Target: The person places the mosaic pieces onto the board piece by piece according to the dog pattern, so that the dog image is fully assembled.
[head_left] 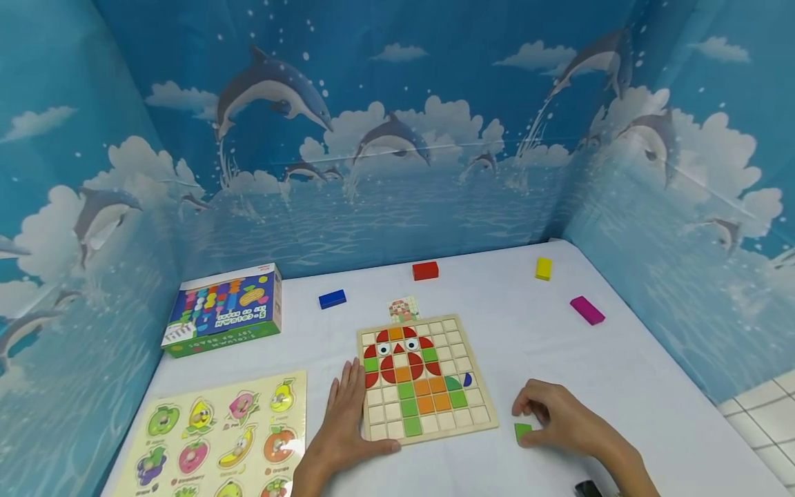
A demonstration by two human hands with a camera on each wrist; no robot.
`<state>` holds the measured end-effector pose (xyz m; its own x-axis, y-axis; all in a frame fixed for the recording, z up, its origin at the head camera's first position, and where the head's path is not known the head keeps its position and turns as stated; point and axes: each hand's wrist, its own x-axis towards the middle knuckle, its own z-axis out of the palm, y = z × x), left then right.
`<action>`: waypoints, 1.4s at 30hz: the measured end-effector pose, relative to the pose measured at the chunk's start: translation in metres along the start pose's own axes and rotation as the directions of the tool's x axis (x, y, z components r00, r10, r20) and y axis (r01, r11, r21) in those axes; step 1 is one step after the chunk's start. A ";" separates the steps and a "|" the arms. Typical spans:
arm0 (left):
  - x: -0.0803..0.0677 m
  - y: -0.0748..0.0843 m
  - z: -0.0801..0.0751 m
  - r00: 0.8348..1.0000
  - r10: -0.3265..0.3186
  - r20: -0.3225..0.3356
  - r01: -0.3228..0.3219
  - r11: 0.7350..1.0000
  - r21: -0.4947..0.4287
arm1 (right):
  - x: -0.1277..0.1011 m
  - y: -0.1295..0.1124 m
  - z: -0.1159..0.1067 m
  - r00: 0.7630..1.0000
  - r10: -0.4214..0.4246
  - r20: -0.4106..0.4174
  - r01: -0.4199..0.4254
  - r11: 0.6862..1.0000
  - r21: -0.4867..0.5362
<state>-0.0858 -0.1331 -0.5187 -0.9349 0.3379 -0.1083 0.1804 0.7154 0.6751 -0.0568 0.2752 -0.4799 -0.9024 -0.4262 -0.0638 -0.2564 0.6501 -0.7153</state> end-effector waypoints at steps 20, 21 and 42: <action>0.000 0.001 -0.001 1.000 0.004 -0.002 -0.004 1.000 -0.004 | 0.017 -0.016 0.006 0.996 0.067 -0.061 -0.061 0.994 0.093; 0.000 0.001 -0.001 1.000 0.004 -0.002 -0.004 1.000 -0.002 | 0.019 -0.019 0.008 0.995 0.057 -0.076 -0.049 0.993 0.104; -0.001 0.003 -0.001 1.000 0.019 -0.014 -0.019 1.000 0.011 | 0.056 -0.043 0.049 0.968 -0.241 -0.071 0.251 0.916 0.312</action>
<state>-0.0849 -0.1318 -0.5157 -0.9353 0.3434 -0.0852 0.2017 0.7154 0.6690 -0.0796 0.1921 -0.4871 -0.8362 -0.5246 0.1600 -0.3534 0.2921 -0.8887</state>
